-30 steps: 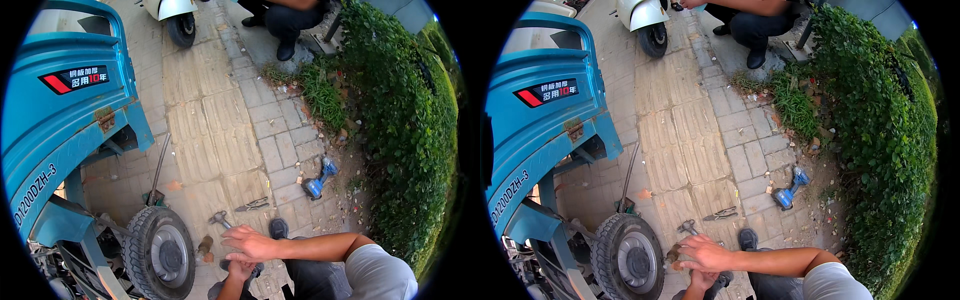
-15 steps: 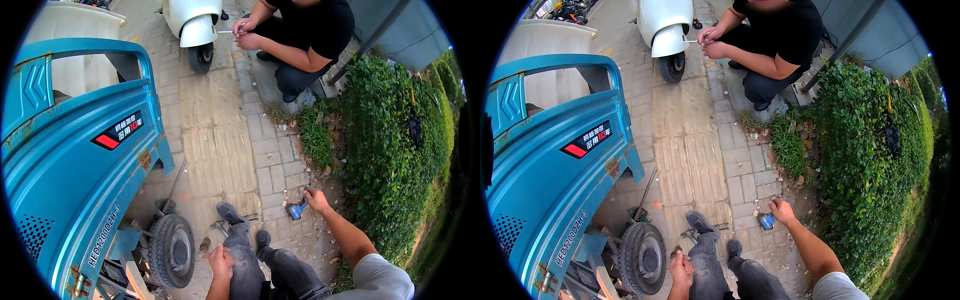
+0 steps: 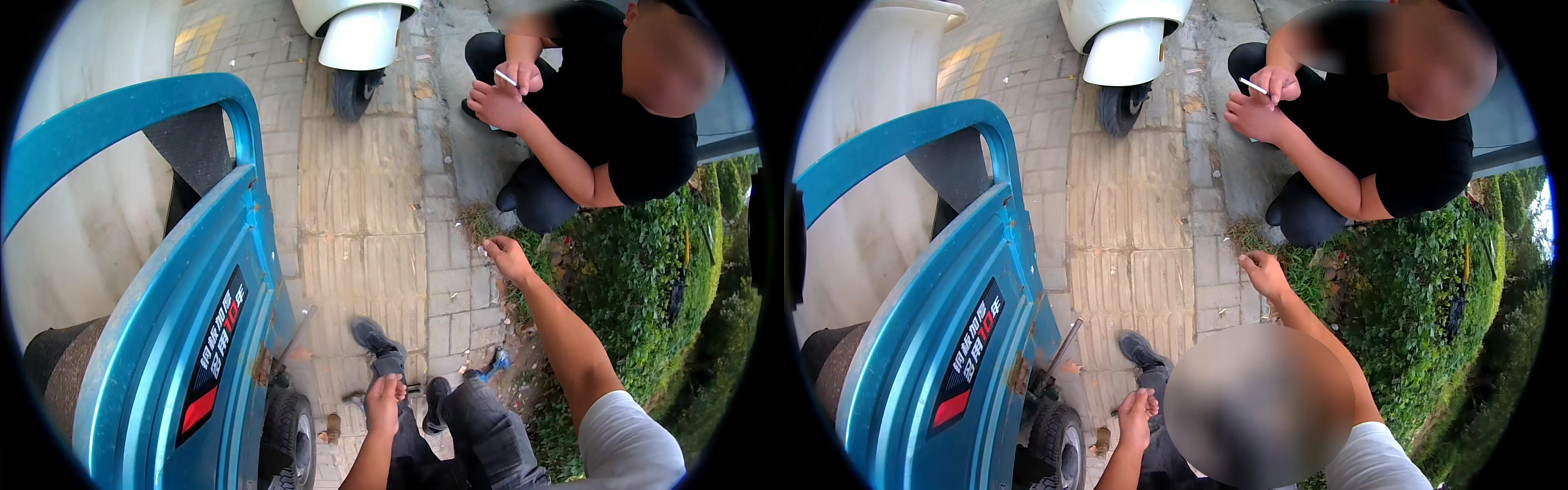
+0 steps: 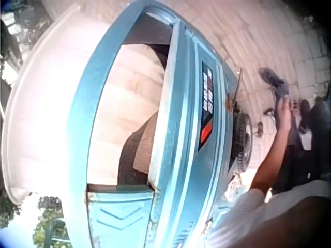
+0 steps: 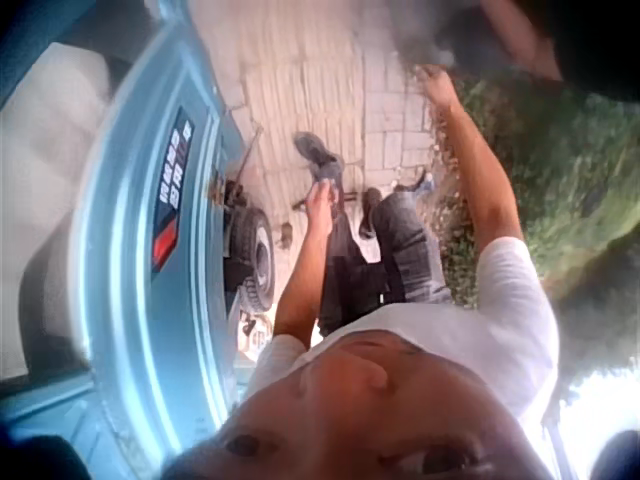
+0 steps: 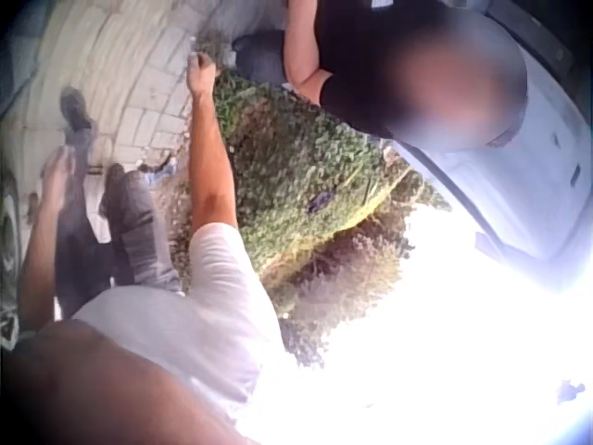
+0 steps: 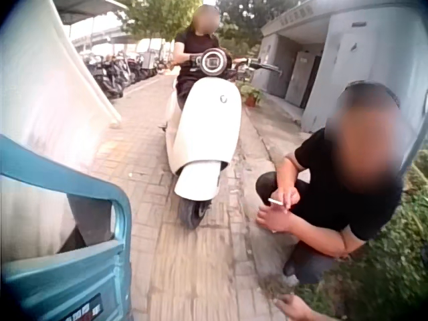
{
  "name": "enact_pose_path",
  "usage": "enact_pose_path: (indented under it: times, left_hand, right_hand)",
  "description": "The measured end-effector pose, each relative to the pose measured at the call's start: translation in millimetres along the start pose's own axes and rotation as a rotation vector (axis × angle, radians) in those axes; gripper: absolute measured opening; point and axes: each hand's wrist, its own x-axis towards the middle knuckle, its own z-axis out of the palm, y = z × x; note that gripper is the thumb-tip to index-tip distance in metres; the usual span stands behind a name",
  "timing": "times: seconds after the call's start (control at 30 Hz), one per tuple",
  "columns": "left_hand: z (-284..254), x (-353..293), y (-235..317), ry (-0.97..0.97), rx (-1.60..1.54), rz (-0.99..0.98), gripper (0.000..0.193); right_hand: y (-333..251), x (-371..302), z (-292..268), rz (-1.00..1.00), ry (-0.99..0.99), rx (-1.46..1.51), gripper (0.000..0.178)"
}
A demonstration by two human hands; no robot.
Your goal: The person retrieves a bottle from a three-wheeled vehicle, then kneels to install a tire onto the rear axle. They secure the wheel with nuts using a power tool and finish by placing a hub cap on the wheel.
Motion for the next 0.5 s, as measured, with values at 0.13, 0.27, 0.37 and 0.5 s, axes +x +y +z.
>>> enact_pose_path:
  times: [0.13,0.27,0.37,0.5]
  left_hand:
    - [31.7,48.5,50.6,0.006,0.004,0.018,0.023]
    - [73.2,99.2,97.2,-0.023,-0.045,0.054,0.023]
    - [112.0,129.3,147.0,-0.004,-0.057,0.102,0.023]
    - [164.6,166.5,198.3,-0.006,-0.090,0.255,0.024]
  right_hand:
    - [-75.0,90.4,-2.5,-0.101,0.043,-0.004,0.041]
    - [-125.5,192.6,2.6,-0.103,-0.011,0.111,0.038]
    - [-170.6,257.8,2.4,-0.058,-0.031,0.174,0.036]
    - [-209.9,338.2,17.8,-0.031,0.098,0.417,0.034]
